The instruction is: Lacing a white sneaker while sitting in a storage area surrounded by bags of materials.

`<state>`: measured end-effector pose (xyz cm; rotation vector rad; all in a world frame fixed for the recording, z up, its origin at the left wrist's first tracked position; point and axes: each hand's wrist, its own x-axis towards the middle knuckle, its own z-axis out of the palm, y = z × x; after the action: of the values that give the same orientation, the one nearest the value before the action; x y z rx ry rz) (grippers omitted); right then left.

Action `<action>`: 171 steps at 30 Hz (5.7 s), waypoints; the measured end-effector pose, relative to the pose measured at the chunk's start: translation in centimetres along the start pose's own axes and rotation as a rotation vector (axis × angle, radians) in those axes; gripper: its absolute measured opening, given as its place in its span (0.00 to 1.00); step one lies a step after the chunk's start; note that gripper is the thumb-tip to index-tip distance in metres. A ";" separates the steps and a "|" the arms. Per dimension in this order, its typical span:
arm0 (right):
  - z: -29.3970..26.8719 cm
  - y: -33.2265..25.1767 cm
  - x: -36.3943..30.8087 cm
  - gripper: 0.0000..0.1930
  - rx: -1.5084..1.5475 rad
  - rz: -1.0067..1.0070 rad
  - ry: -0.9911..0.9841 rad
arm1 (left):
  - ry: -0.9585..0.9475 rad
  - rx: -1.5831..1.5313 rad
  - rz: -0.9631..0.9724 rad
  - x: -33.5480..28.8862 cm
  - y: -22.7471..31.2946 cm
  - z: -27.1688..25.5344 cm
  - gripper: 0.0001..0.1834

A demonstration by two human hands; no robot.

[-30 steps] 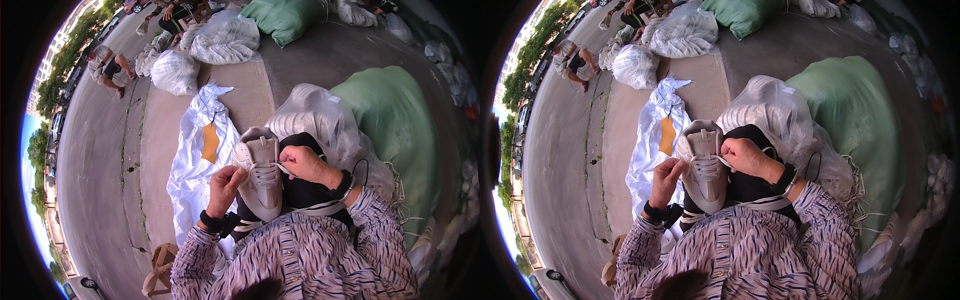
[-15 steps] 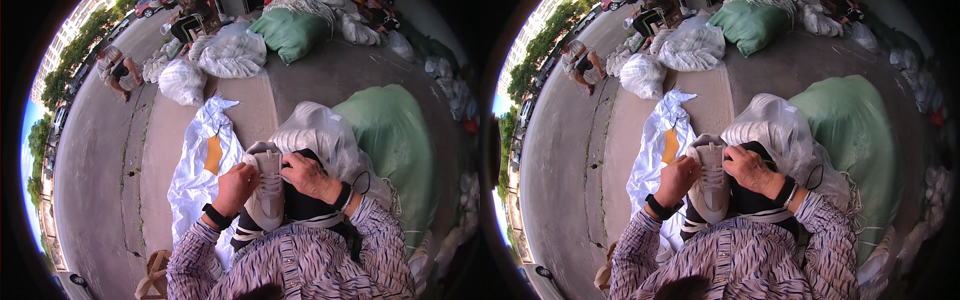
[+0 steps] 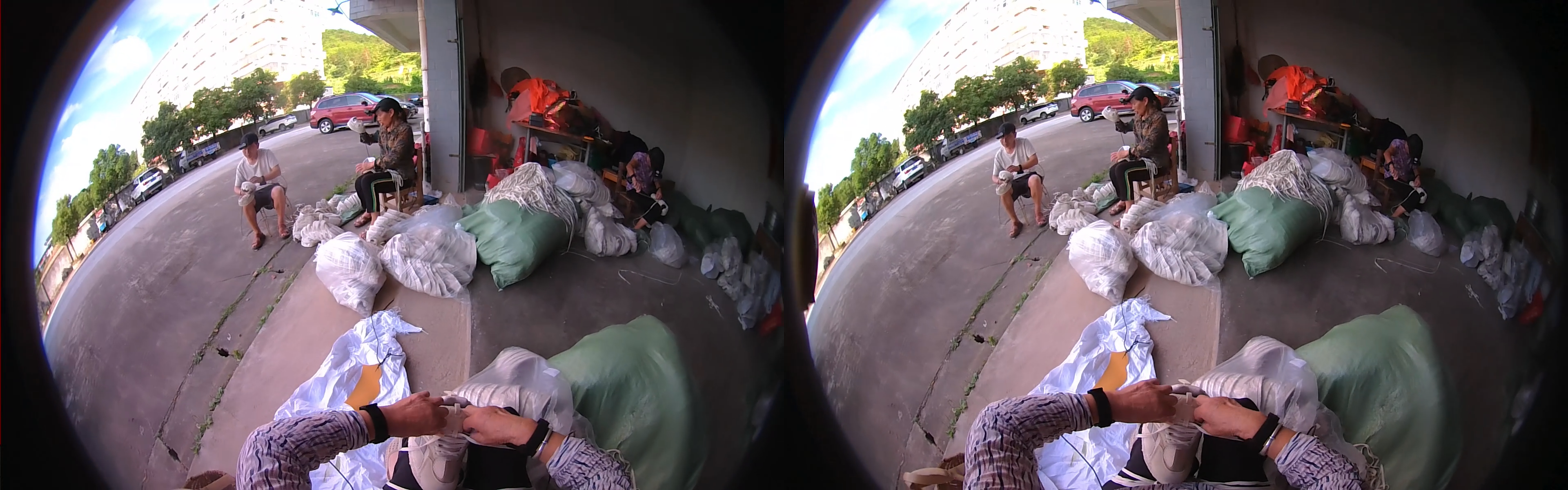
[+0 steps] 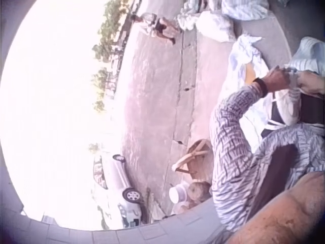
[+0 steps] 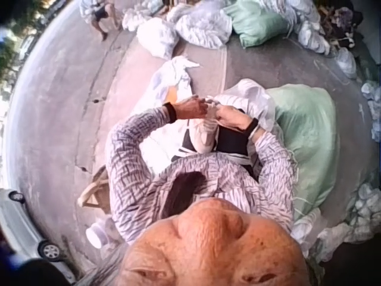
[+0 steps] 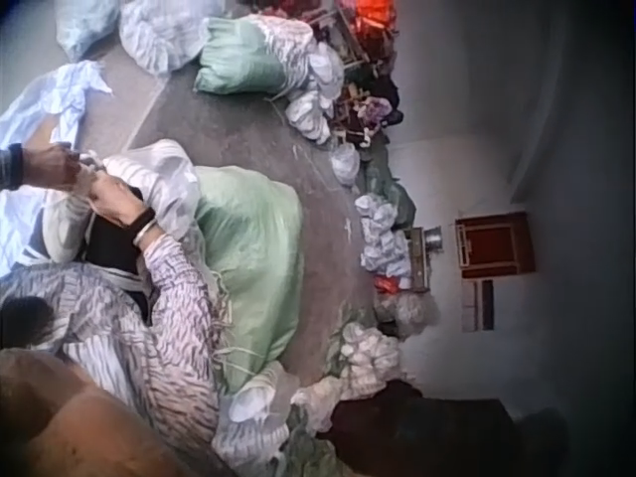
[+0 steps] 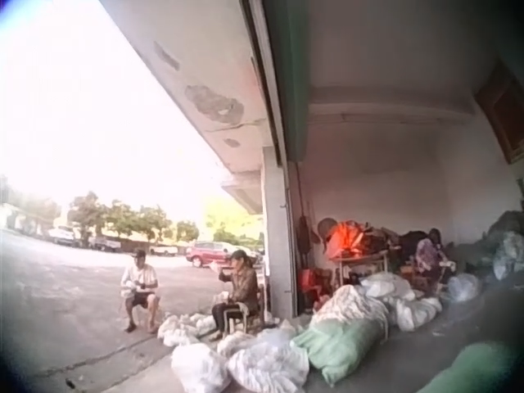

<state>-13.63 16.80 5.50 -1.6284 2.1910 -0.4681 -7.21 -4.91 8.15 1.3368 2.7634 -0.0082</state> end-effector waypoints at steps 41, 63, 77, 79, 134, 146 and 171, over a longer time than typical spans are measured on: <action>-9.8 -6.5 -4.1 0.07 1.103 -0.029 0.883 | 0.642 -1.573 -0.408 1.7 2.6 -1.4 0.15; -4.9 5.8 -11.6 0.06 1.708 0.000 1.198 | 0.957 -1.761 -0.888 -3.3 0.7 1.2 0.13; 1.7 2.1 -4.0 0.05 0.684 0.411 0.745 | 1.509 -1.693 -0.868 -5.8 -0.6 1.9 0.18; 1.8 1.2 -3.7 0.04 0.829 0.527 0.610 | 1.163 -1.443 -0.971 -5.0 1.3 2.0 0.16; 2.3 2.2 -1.8 0.05 0.129 0.237 0.248 | 0.605 -1.761 -0.784 -1.7 3.4 2.4 0.16; 3.8 1.0 -0.7 0.03 0.143 0.464 0.461 | 0.722 -1.788 -0.975 -1.0 4.9 5.0 0.12; -0.1 -2.1 -7.5 0.09 0.540 0.289 0.322 | 0.839 -1.447 -0.784 -1.1 5.4 6.1 0.11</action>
<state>-9.97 23.39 7.26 -0.9869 2.1992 -1.1769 -1.89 -2.63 2.25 -0.2049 2.2615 2.2665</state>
